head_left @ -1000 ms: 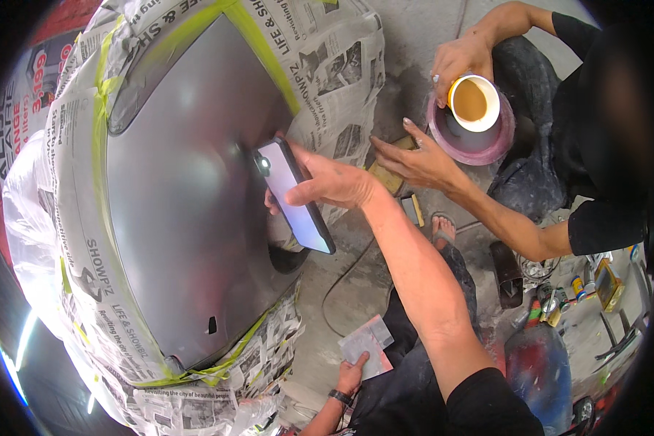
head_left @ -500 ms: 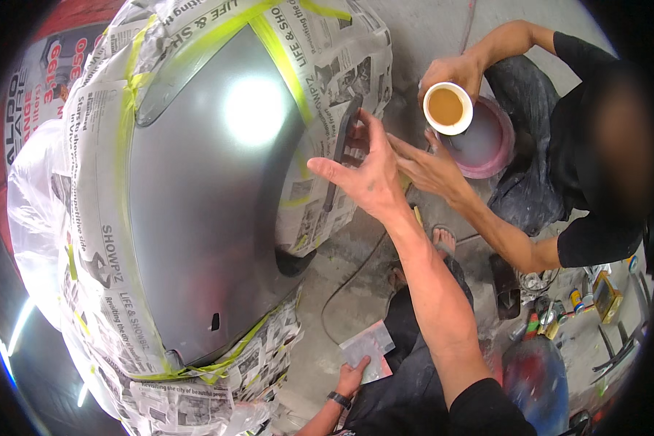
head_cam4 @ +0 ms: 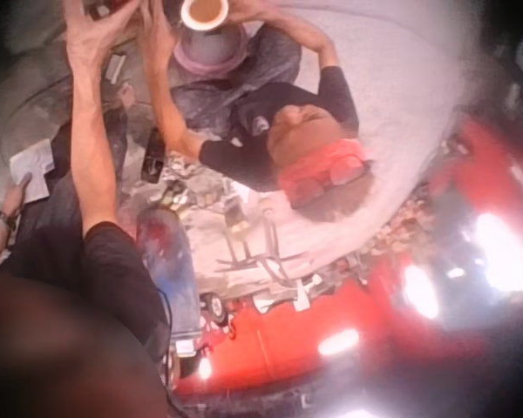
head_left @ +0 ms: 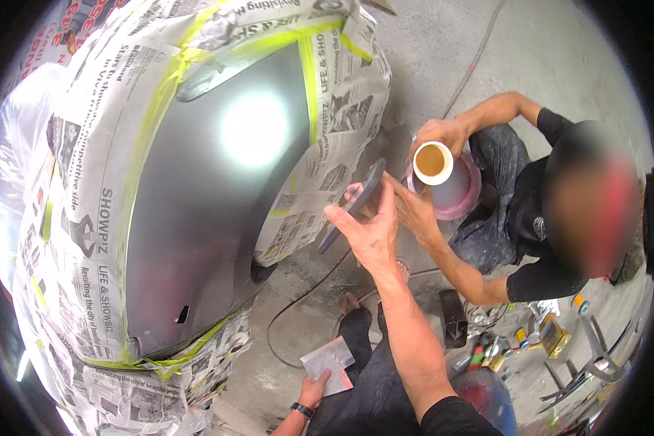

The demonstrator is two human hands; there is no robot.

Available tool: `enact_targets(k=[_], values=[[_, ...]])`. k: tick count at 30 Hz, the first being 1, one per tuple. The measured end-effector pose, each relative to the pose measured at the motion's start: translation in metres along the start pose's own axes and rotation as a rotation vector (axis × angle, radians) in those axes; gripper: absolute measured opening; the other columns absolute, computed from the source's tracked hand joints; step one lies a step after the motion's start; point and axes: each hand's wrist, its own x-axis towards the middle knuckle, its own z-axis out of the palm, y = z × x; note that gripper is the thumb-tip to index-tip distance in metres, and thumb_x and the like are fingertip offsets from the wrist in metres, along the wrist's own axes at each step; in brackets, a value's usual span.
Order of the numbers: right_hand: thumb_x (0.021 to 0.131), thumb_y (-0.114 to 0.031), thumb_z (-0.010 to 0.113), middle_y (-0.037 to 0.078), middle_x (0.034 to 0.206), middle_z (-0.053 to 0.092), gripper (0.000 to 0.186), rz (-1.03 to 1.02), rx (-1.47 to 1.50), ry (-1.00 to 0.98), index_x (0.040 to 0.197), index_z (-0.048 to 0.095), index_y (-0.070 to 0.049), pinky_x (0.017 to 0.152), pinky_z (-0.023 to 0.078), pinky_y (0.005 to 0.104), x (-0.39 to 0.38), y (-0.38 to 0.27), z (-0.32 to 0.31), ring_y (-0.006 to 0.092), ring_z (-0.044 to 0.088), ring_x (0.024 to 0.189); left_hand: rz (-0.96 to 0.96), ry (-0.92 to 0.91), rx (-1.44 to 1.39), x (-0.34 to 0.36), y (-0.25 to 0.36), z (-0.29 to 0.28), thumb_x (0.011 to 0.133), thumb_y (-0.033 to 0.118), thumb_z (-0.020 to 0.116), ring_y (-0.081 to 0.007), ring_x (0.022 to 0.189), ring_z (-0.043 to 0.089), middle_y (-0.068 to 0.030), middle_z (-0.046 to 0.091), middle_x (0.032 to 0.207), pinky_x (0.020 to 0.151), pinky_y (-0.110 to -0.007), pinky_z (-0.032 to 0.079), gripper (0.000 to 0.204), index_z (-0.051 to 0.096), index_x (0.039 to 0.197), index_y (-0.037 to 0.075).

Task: The person sands a grey car bumper with a sanding block, moving it across the surface to smooth it. They occasionally pause to inspect the surface with a phone flashlight and switch sanding blocks.

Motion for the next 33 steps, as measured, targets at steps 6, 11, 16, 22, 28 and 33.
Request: enact_targets(k=[6,11,16,22,28,33], values=[[0.074,-0.018,0.09,0.007,0.116,0.052,0.089,-0.239,-0.127,0.081,0.141,0.035,0.004,0.089,0.05,0.0307,0.04,-0.054,0.03,0.0165,0.054,0.104,0.023,-0.019,-0.218,0.0,-0.021,0.005,0.093,0.012,0.071,-0.0188,0.087,0.07,-0.0116,0.073,0.107,0.078,-0.034,0.056,0.025,0.068,0.11,-0.006],[0.072,-0.024,0.091,0.016,0.123,0.057,0.105,-0.048,-0.051,-0.037,0.148,0.027,0.01,0.089,0.053,0.035,0.006,-0.059,0.013,0.0217,0.06,0.108,0.042,-0.011,-0.246,0.001,-0.036,0.002,0.092,0.014,0.072,-0.0184,0.087,0.07,-0.0124,0.074,0.102,0.077,-0.033,0.056,0.025,0.069,0.105,-0.007],[0.074,-0.021,0.088,0.012,0.115,0.06,0.09,0.288,-0.249,-0.321,0.142,0.037,0.007,0.087,0.052,0.033,-0.102,-0.072,-0.034,0.0191,0.061,0.101,0.245,0.058,-0.15,0.012,-0.07,-0.015,0.094,0.022,0.071,-0.0175,0.087,0.07,-0.0105,0.074,0.102,0.077,-0.034,0.055,0.035,0.07,0.114,-0.006],[0.073,-0.022,0.085,0.009,0.106,0.064,0.069,0.523,-0.624,-0.693,0.127,0.051,0.003,0.084,0.051,0.0342,-0.228,-0.097,-0.091,0.0186,0.062,0.094,0.41,0.044,-0.556,-0.035,-0.061,-0.03,0.094,0.022,0.07,-0.0152,0.086,0.069,-0.0071,0.074,0.106,0.078,-0.035,0.054,0.032,0.071,0.115,-0.002],[0.078,-0.031,0.084,0.021,0.131,0.051,0.082,0.372,-0.808,-1.042,0.139,0.042,0.004,0.102,0.04,0.0389,-0.303,-0.125,-0.039,0.0291,0.048,0.12,0.531,0.469,-0.587,-0.003,-0.137,-0.031,0.084,0.045,0.073,-0.019,0.066,0.065,-0.0194,0.069,0.071,0.061,-0.043,0.048,0.054,0.069,0.086,-0.009],[0.082,-0.007,0.078,0.004,0.099,0.06,0.047,0.315,-0.551,-1.198,0.12,0.052,-0.001,0.078,0.047,0.0266,-0.359,-0.103,-0.008,0.0121,0.057,0.088,0.449,0.561,-0.879,-0.04,-0.189,-0.075,0.082,0.04,0.073,-0.016,0.056,0.057,-0.0134,0.062,0.061,0.053,-0.043,0.044,0.05,0.067,0.08,-0.009]])
